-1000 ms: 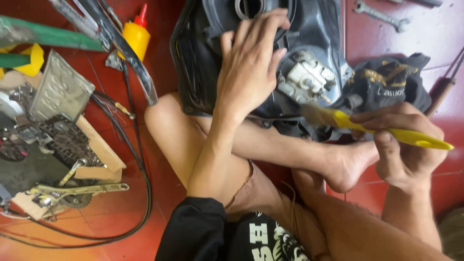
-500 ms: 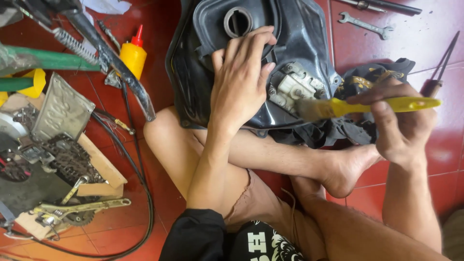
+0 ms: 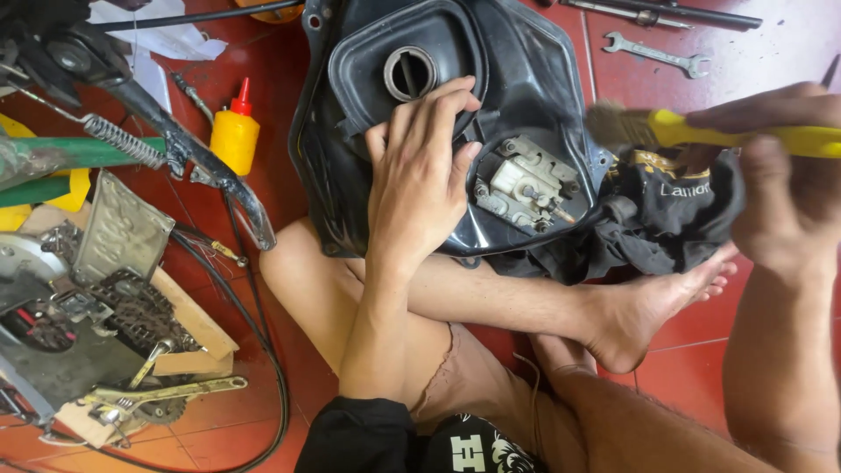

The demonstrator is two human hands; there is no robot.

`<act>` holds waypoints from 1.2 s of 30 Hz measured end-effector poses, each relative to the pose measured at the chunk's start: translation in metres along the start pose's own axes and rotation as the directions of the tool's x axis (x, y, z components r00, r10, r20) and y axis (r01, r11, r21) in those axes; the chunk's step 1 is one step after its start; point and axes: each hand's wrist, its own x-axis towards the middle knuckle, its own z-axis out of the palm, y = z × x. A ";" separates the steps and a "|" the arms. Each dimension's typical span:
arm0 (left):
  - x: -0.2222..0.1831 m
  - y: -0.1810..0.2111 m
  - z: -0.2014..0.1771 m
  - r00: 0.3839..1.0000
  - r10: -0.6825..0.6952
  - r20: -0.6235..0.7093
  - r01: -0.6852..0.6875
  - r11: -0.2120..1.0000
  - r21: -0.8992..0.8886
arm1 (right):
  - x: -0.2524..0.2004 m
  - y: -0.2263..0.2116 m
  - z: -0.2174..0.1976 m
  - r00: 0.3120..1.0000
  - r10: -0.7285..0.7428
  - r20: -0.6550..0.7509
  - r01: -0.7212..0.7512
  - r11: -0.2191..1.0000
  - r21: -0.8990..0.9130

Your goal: Cleaning a fuel pump assembly attached to a motorcycle fuel tank using a cloth and a brush.

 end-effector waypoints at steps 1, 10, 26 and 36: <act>0.000 -0.001 -0.001 1.000 -0.007 0.000 0.007 1.000 0.005 | 0.001 0.003 0.008 1.000 0.000 0.005 0.000 1.000 0.007; 0.000 0.002 -0.002 1.000 -0.014 0.014 0.014 1.000 0.013 | -0.010 0.016 0.006 1.000 0.003 0.019 -0.003 1.000 -0.019; 0.000 0.001 0.000 1.000 0.002 0.004 -0.002 1.000 0.019 | -0.029 -0.018 0.019 0.990 0.088 0.106 -0.089 0.996 0.002; -0.001 -0.001 0.001 1.000 0.021 -0.014 -0.021 1.000 0.010 | -0.051 -0.042 0.039 0.995 0.051 0.085 -0.042 0.993 -0.106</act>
